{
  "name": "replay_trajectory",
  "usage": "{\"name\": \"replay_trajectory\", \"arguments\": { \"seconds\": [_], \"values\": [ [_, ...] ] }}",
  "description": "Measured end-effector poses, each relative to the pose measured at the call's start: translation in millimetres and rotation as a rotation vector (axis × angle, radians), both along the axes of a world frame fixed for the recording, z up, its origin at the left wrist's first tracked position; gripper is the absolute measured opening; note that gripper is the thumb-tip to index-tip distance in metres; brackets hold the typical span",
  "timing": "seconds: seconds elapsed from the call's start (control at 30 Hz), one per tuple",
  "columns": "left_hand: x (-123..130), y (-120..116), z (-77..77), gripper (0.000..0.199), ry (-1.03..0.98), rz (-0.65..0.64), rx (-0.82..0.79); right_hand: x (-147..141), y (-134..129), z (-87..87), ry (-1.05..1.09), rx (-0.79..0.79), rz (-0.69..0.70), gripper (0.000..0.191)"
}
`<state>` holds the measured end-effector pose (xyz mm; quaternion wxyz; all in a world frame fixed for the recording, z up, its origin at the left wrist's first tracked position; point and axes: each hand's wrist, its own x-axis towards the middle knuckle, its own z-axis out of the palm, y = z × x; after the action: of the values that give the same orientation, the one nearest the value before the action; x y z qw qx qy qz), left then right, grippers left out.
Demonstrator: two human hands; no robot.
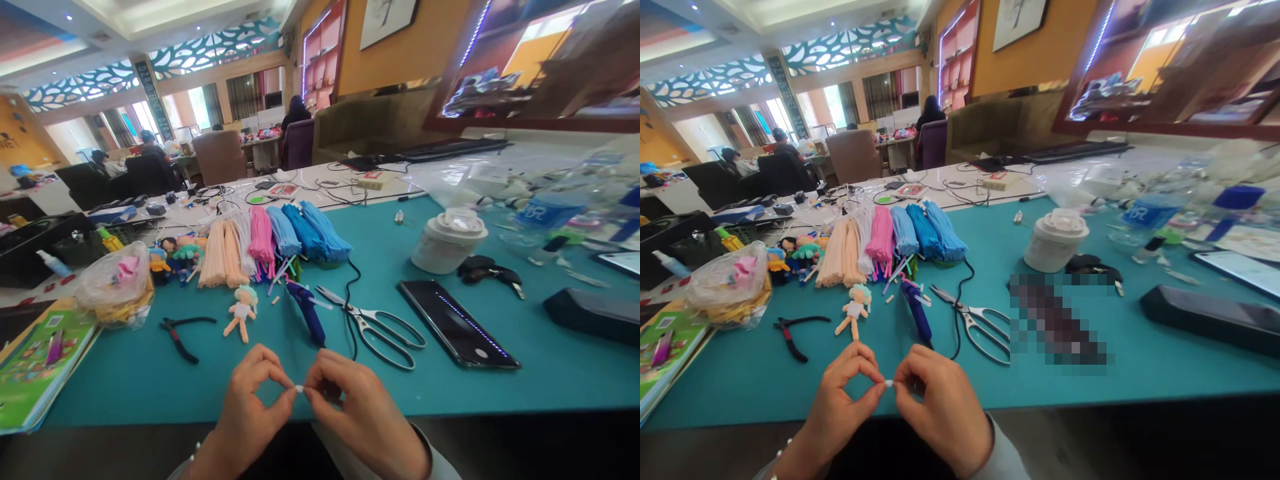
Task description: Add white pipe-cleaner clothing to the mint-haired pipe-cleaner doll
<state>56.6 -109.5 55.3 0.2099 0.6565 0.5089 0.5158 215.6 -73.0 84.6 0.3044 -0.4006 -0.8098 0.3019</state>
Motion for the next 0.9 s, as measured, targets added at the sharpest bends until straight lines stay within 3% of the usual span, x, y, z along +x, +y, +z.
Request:
{"name": "replay_trajectory", "arguments": {
  "seconds": [0.4, 0.63, 0.8, 0.9],
  "values": [
    [6, -10, -10.9, 0.011, 0.005, 0.144, 0.093, -8, -7, -14.2, -0.039, 0.292, -0.064, 0.018],
    [2, -14, -16.1, 0.013, 0.016, 0.237, 0.128, -20, -1, -10.3, -0.088, 0.269, 0.034, 0.019],
    [-26, -18, -21.1, 0.013, -0.032, 0.382, 0.099, -38, 16, -10.0, -0.023, 0.181, 0.143, 0.006],
    [-55, -25, -21.9, 0.013, -0.099, 0.551, 0.063, -59, 40, -14.8, 0.109, 0.176, 0.156, 0.017]
  ]
}}
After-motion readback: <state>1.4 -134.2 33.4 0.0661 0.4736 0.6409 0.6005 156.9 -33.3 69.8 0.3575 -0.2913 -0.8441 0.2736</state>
